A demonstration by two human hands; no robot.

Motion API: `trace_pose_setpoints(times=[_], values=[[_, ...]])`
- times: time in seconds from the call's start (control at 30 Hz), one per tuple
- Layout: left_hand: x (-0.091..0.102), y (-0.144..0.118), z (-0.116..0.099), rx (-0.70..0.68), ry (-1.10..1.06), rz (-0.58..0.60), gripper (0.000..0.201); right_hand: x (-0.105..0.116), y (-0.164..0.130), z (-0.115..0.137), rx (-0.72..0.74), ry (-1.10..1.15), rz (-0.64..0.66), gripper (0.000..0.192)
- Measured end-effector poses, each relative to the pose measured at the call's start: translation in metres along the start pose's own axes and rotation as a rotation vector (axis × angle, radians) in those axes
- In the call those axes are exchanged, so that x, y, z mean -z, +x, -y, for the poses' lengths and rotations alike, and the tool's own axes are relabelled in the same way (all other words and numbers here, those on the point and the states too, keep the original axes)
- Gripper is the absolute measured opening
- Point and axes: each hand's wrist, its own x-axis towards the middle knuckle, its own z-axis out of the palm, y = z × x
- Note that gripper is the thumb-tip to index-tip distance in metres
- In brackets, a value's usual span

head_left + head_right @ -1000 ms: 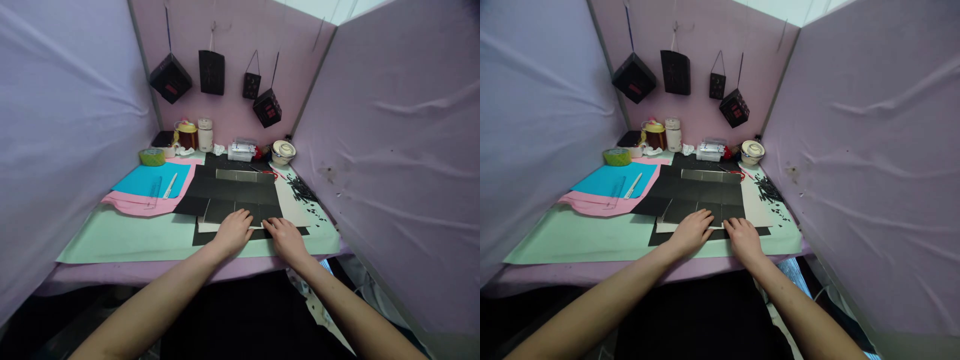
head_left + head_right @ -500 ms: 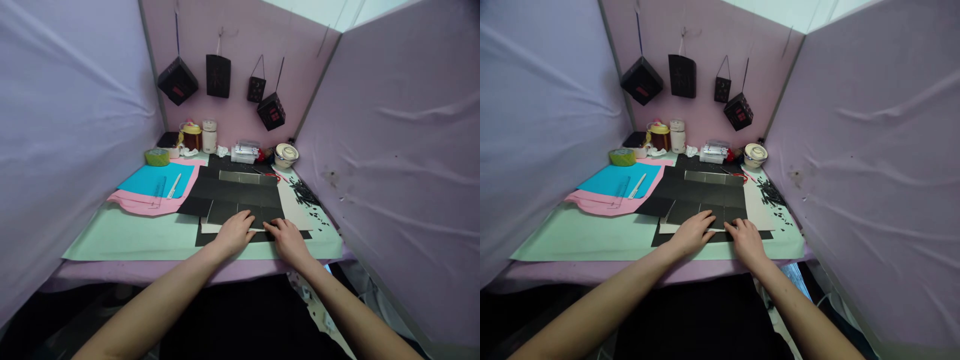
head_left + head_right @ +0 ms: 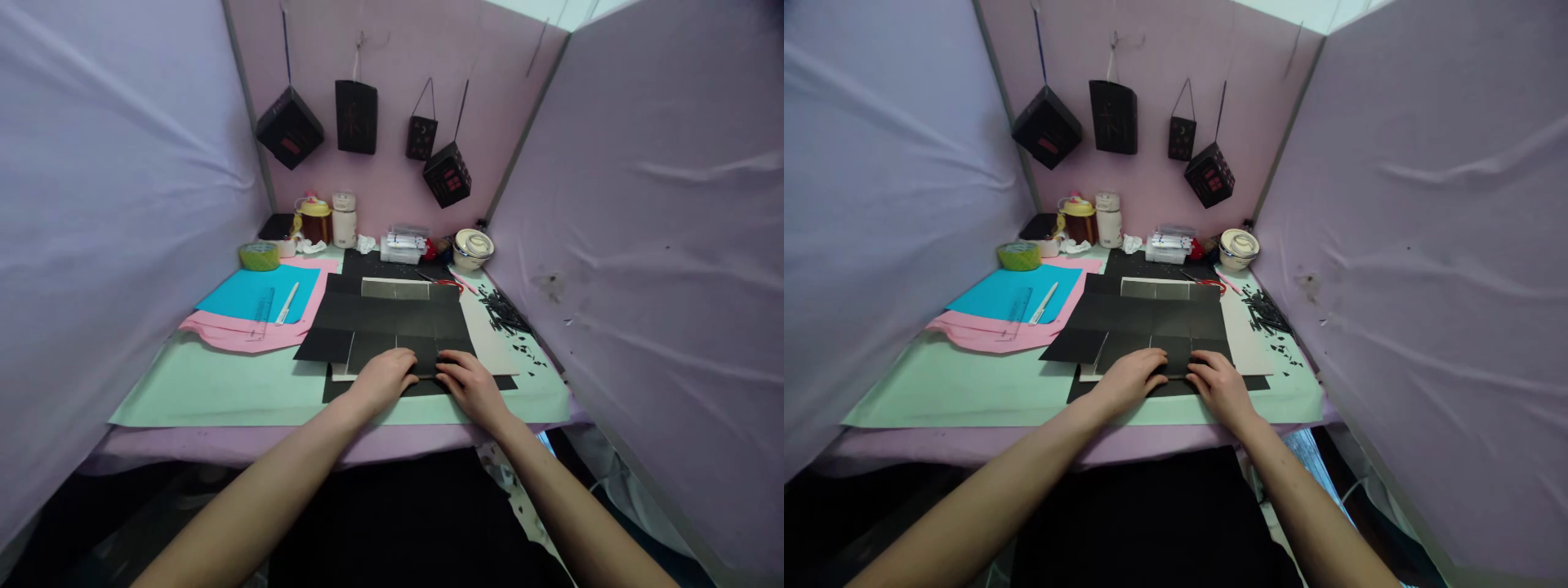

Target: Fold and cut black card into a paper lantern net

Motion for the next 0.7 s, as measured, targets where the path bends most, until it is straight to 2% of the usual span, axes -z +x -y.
trace_pose_setpoints(times=[0.2, 0.47, 0.57, 0.7], values=[[0.001, 0.003, 0.003, 0.021, -0.022, -0.035, 0.007, -0.002, -0.001, 0.000, -0.057, 0.093, -0.034, 0.012], [0.000, 0.012, 0.001, 0.099, 0.004, -0.063, 0.019, 0.002, 0.013, -0.003, -0.149, 0.057, 0.028, 0.015], [0.004, 0.016, -0.005, 0.147, 0.050, -0.054, 0.023, 0.005, 0.023, -0.007, -0.250, 0.028, 0.113, 0.018], [0.012, 0.027, -0.006, 0.226, 0.093, 0.005, 0.026, 0.010, 0.036, -0.015, -0.384, 0.122, 0.291, 0.021]])
